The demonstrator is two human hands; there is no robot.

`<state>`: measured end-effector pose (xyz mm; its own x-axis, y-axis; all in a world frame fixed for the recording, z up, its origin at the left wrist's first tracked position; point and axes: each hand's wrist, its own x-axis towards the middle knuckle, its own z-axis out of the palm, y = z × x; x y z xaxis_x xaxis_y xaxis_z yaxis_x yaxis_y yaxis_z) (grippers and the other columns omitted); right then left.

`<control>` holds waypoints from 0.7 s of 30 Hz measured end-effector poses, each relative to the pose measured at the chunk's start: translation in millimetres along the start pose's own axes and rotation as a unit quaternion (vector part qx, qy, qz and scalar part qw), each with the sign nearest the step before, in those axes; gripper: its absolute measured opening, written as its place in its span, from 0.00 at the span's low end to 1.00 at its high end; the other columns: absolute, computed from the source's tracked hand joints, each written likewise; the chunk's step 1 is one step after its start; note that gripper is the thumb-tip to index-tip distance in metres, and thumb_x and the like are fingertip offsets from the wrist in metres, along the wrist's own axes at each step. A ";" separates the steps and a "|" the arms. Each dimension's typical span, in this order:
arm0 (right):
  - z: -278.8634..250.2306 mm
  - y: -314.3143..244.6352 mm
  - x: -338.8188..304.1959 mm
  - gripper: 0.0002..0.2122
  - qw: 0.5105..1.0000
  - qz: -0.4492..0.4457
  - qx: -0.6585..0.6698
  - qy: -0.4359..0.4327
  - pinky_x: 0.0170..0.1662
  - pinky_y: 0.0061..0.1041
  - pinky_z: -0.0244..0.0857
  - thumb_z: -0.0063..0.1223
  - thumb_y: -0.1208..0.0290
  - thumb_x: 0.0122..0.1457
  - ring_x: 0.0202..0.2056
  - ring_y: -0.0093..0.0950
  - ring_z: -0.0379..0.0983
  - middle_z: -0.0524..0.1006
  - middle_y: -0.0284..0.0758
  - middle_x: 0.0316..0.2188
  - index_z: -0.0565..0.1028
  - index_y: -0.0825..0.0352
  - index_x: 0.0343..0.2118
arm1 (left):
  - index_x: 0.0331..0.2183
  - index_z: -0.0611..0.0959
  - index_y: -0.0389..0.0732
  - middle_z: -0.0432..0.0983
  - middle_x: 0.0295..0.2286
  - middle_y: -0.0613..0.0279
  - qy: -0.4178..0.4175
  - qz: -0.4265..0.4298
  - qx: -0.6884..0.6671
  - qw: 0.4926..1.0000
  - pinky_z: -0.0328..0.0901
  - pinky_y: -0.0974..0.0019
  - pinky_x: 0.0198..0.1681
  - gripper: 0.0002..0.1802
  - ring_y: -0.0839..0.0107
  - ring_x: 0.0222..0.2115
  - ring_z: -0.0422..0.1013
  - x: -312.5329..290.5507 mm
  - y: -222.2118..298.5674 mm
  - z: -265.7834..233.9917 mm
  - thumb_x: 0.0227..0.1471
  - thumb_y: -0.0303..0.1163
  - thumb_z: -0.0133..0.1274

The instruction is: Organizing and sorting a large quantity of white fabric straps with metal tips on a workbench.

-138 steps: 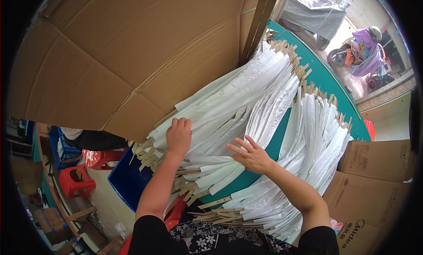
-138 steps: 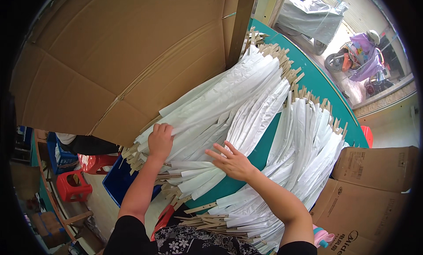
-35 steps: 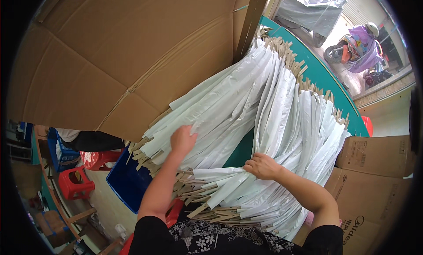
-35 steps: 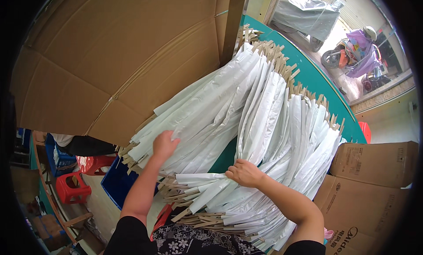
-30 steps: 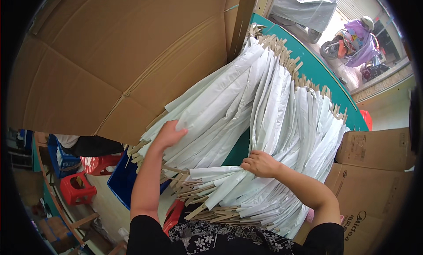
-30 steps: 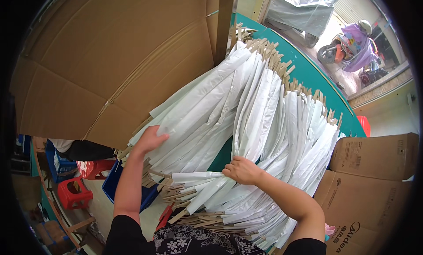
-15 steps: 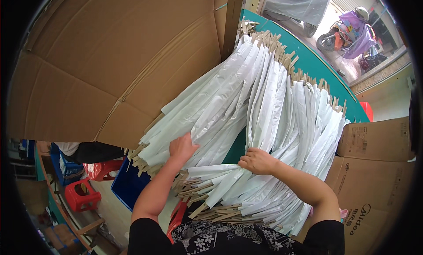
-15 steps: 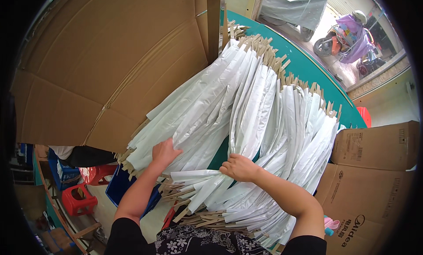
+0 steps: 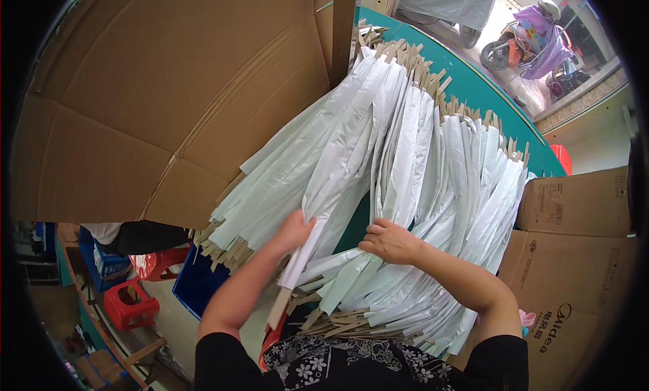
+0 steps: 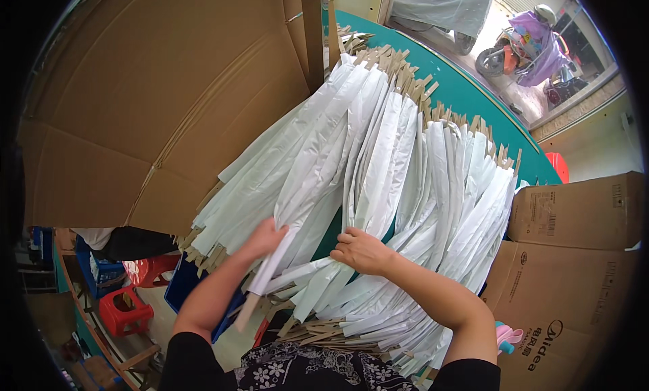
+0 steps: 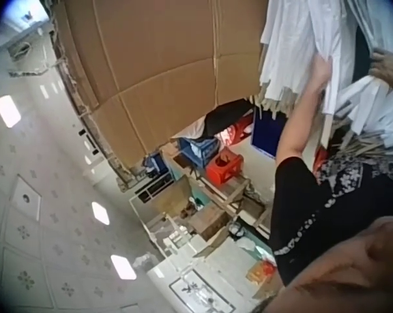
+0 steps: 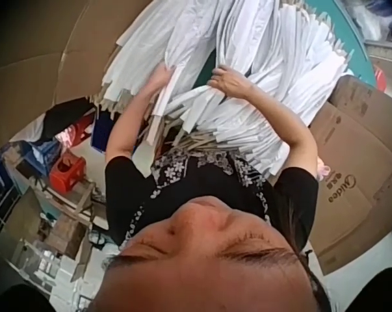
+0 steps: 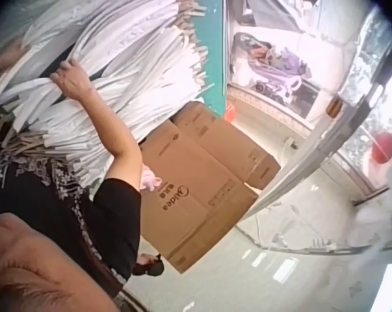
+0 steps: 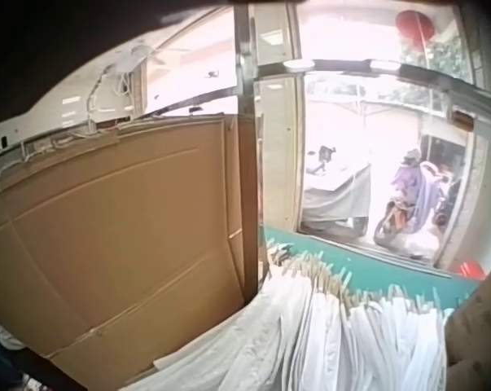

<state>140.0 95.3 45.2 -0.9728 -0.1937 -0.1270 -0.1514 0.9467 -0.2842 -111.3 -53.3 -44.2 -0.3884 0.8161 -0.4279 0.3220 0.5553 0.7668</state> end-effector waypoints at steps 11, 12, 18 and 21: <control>7.3 -2.0 -10.0 0.10 1.000 -0.001 -0.019 -0.011 0.53 0.28 0.56 0.46 0.71 0.54 0.44 0.28 0.64 0.73 0.28 0.31 0.73 0.61 0.39 | 0.29 0.82 0.36 0.79 0.27 0.45 0.088 -0.059 0.220 0.970 0.70 0.50 0.35 0.20 0.46 0.31 0.76 0.8 40.4 41.1 0.40 0.44 0.63; 8.0 -0.6 -11.3 0.10 1.000 -0.001 -0.014 -0.004 0.54 0.29 0.56 0.46 0.71 0.54 0.45 0.28 0.64 0.73 0.28 0.31 0.73 0.61 0.39 | 0.28 0.83 0.37 0.79 0.27 0.45 0.103 -0.061 0.228 0.966 0.70 0.51 0.34 0.19 0.46 0.31 0.76 4.5 44.2 39.5 0.39 0.43 0.63; 8.0 2.1 -26.4 0.10 0.996 -0.019 -0.027 0.084 0.62 0.35 0.51 0.46 0.71 0.54 0.48 0.28 0.64 0.73 0.30 0.33 0.73 0.61 0.40 | 0.38 0.83 0.37 0.81 0.31 0.54 -0.126 -0.036 -0.033 0.991 0.69 0.60 0.38 0.22 0.62 0.32 0.76 -8.8 61.8 -14.1 0.42 0.41 0.63; 13.4 -0.4 -33.1 0.10 0.992 -0.008 -0.061 0.107 0.64 0.38 0.49 0.45 0.71 0.55 0.48 0.29 0.66 0.73 0.31 0.36 0.73 0.60 0.40 | 0.48 0.77 0.34 0.77 0.41 0.62 -0.339 -0.046 -0.202 0.918 0.64 0.67 0.46 0.27 0.75 0.39 0.71 -26.0 90.2 -12.7 0.47 0.39 0.61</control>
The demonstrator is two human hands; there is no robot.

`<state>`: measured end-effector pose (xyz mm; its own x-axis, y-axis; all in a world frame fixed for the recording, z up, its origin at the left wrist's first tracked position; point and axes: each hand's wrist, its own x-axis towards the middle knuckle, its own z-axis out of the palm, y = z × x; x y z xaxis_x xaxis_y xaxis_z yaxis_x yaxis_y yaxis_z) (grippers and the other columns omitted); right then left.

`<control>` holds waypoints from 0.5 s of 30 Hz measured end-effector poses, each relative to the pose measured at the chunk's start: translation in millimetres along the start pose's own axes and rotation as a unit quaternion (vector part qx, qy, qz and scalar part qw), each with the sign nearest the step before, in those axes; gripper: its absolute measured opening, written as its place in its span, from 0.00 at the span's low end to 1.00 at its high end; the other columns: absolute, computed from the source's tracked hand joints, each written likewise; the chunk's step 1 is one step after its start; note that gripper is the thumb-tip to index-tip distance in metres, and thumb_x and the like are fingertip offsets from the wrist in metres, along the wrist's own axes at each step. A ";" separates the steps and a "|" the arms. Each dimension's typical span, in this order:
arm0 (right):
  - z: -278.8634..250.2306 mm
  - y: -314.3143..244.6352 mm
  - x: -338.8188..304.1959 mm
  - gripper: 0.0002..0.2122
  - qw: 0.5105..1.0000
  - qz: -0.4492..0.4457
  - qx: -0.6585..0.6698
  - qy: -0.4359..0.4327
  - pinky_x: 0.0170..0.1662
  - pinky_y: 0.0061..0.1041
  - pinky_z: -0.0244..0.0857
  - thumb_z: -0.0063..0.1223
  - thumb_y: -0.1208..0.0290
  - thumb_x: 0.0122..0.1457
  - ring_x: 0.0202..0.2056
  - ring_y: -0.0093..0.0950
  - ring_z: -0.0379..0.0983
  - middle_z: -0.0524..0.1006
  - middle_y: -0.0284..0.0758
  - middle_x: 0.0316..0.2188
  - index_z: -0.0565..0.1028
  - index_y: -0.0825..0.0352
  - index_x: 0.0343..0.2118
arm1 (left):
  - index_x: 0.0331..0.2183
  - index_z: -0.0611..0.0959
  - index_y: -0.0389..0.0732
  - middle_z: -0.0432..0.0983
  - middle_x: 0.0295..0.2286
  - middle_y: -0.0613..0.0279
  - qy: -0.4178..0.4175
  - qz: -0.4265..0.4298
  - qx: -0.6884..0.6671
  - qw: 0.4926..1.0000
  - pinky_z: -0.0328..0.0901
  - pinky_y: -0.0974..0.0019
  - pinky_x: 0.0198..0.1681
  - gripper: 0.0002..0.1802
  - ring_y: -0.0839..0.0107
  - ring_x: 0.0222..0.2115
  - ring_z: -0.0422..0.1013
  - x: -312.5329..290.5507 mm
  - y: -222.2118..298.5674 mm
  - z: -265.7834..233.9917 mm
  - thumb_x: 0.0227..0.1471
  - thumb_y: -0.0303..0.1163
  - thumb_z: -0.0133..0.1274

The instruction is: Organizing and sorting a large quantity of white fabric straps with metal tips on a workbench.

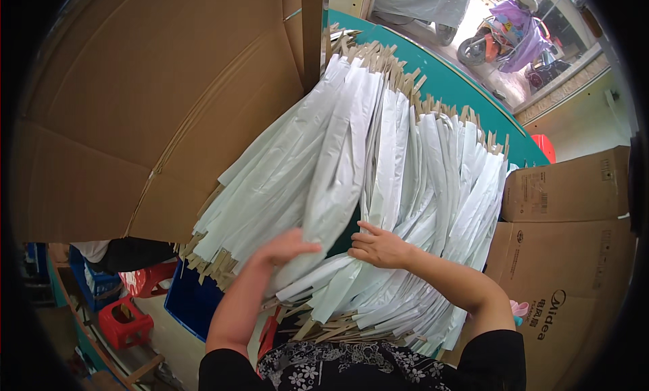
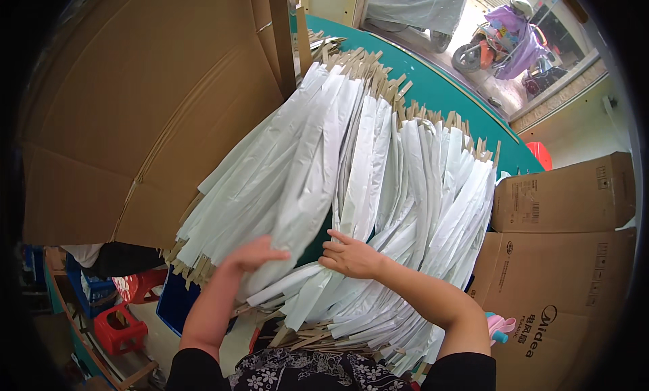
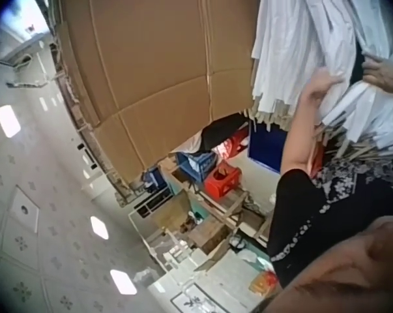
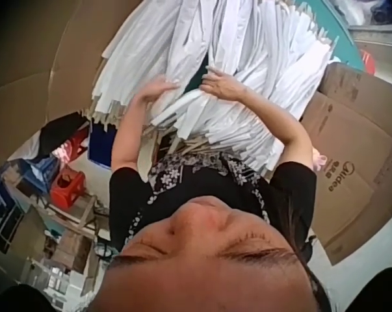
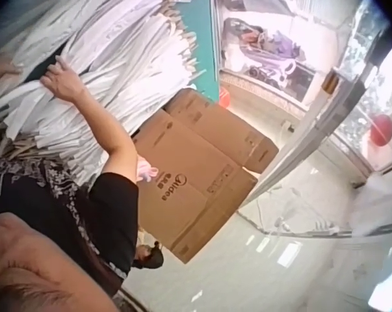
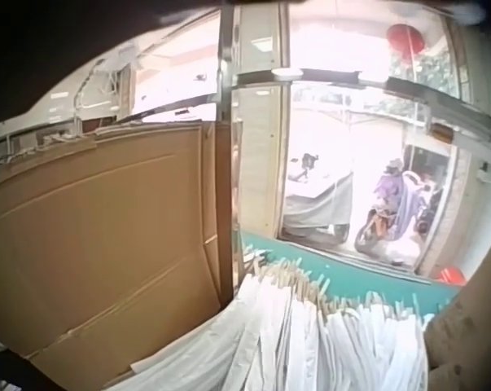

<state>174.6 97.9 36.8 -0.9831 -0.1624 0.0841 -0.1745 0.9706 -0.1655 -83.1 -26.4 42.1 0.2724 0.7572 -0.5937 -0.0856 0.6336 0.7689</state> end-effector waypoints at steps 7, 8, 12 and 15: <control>32.5 -33.6 -35.6 0.10 0.997 0.068 -0.004 0.026 0.58 0.33 0.55 0.45 0.68 0.50 0.46 0.29 0.67 0.72 0.31 0.36 0.71 0.60 0.37 | 0.57 0.64 0.32 0.71 0.47 0.49 0.033 0.169 0.045 0.984 0.61 0.63 0.55 0.52 0.59 0.51 0.67 64.5 -77.6 106.1 0.34 0.44 0.69; 36.9 -38.0 -43.6 0.11 0.997 0.075 0.002 -0.002 0.58 0.34 0.54 0.45 0.68 0.50 0.46 0.29 0.66 0.72 0.31 0.36 0.71 0.60 0.38 | 0.56 0.64 0.33 0.71 0.47 0.46 0.038 0.121 0.101 0.987 0.63 0.61 0.53 0.52 0.55 0.50 0.68 81.4 -103.4 117.1 0.33 0.44 0.69; 24.2 -36.1 -68.4 0.06 0.959 0.094 0.246 -0.104 0.50 0.32 0.64 0.45 0.71 0.54 0.40 0.33 0.72 0.75 0.38 0.32 0.75 0.64 0.31 | 0.50 0.68 0.32 0.76 0.40 0.39 0.097 -0.059 0.275 0.955 0.69 0.51 0.44 0.41 0.44 0.40 0.74 82.5 -103.7 166.1 0.36 0.41 0.64; -40.4 5.2 34.6 0.08 0.947 0.151 0.136 -0.250 0.46 0.30 0.66 0.49 0.66 0.52 0.33 0.36 0.77 0.78 0.37 0.23 0.77 0.63 0.23 | 0.48 0.68 0.28 0.77 0.35 0.40 0.139 -0.049 0.323 0.935 0.71 0.49 0.39 0.36 0.45 0.34 0.76 68.3 -107.8 178.0 0.39 0.38 0.59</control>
<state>141.9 104.5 78.6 -0.8814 -0.0152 -0.4720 0.1772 0.9159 -0.3603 115.4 -71.2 -39.1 -0.0183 0.7698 -0.6380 0.5469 0.5419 0.6381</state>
